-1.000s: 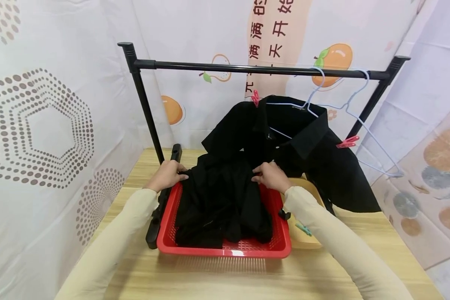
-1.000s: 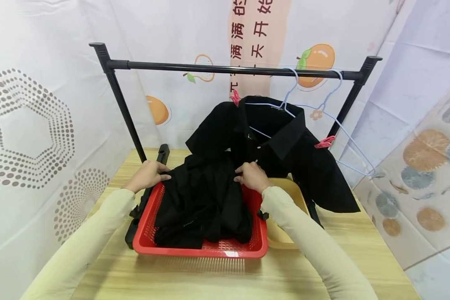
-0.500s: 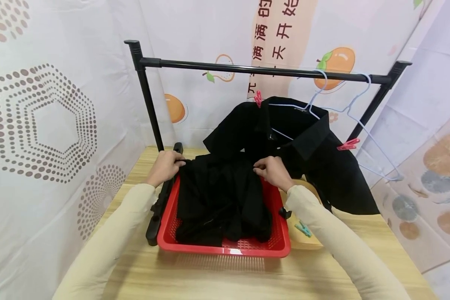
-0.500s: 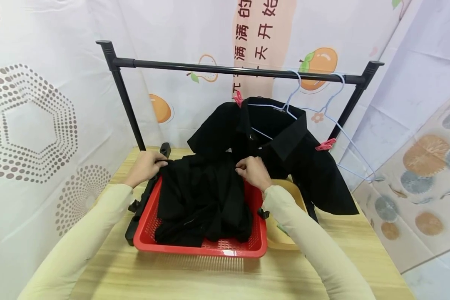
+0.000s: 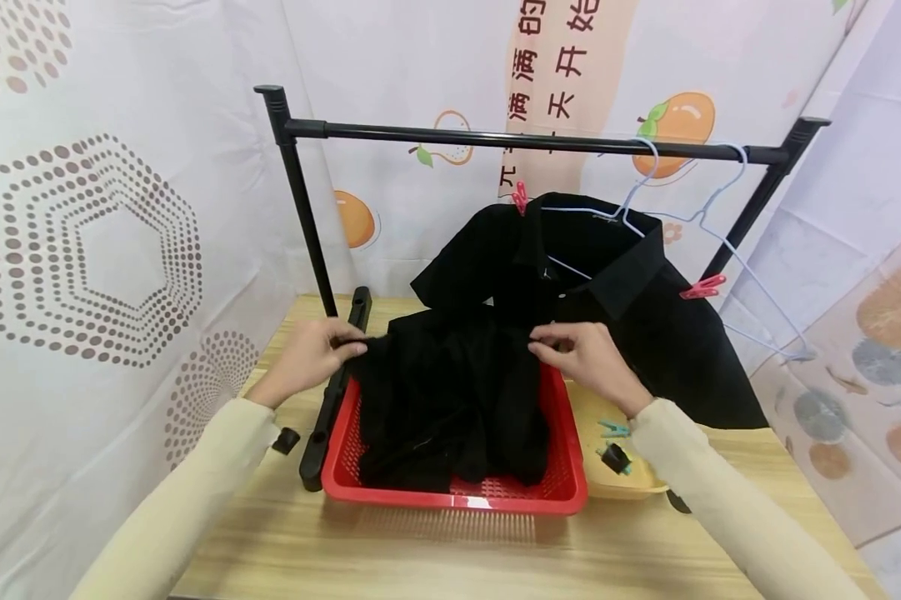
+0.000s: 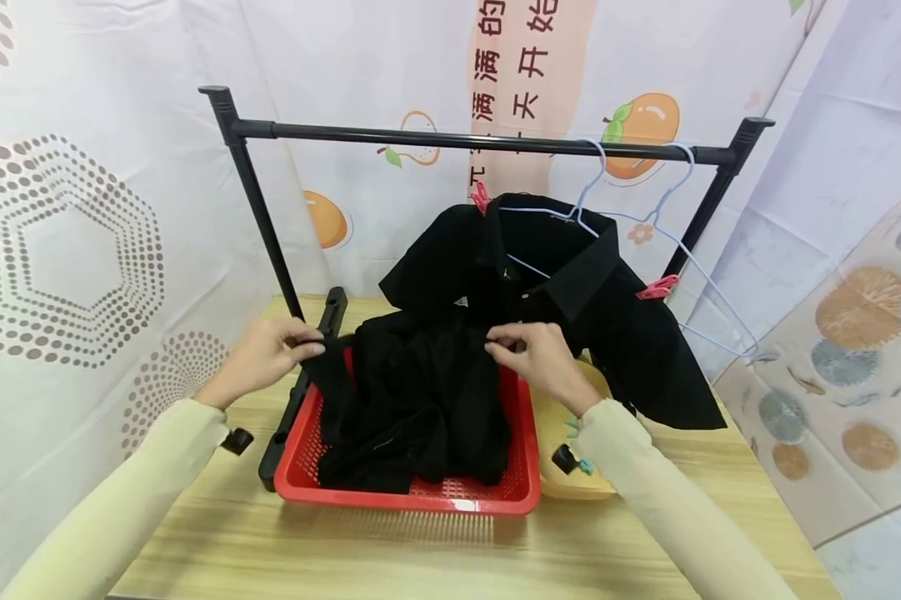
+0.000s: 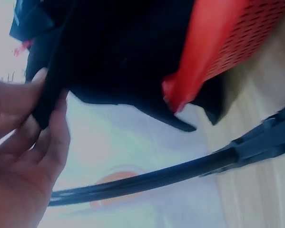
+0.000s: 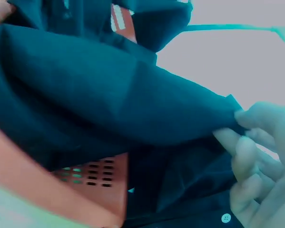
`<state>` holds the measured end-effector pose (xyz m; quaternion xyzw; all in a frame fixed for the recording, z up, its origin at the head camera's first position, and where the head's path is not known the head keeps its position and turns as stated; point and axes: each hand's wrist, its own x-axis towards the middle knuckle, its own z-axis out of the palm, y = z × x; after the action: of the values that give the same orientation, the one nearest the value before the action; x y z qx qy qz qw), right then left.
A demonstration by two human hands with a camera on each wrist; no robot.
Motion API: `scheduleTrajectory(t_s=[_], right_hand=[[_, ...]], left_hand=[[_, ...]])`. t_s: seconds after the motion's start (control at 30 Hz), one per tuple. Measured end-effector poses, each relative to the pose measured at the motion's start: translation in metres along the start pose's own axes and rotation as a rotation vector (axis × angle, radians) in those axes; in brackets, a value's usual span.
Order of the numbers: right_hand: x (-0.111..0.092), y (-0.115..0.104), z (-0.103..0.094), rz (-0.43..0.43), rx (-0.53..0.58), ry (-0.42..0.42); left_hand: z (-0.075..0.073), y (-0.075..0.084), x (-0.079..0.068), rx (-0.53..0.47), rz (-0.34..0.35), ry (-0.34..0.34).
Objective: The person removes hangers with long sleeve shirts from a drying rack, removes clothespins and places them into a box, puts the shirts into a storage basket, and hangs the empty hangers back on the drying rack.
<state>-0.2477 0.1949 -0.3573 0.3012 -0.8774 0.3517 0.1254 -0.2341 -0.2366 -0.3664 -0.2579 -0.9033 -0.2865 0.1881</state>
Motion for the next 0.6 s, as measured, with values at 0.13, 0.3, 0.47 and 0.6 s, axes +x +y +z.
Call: scheduleTrajectory(t_s=[0.13, 0.3, 0.47, 0.6], right_hand=[[-0.025, 0.003, 0.004, -0.1, 0.006, -0.149], [-0.054, 0.012, 0.016, -0.204, -0.069, -0.336], [-0.073, 0.016, 0.027, -0.292, -0.209, -0.424], [-0.075, 0.013, 0.03, -0.268, -0.203, -0.468]], left_hand=[[0.008, 0.005, -0.022, -0.025, 0.077, -0.19], [0.023, 0.009, -0.044, -0.07, 0.192, -0.409], [0.034, 0.01, -0.051, -0.078, 0.233, -0.564], [0.035, 0.011, -0.049, -0.096, 0.208, -0.652]])
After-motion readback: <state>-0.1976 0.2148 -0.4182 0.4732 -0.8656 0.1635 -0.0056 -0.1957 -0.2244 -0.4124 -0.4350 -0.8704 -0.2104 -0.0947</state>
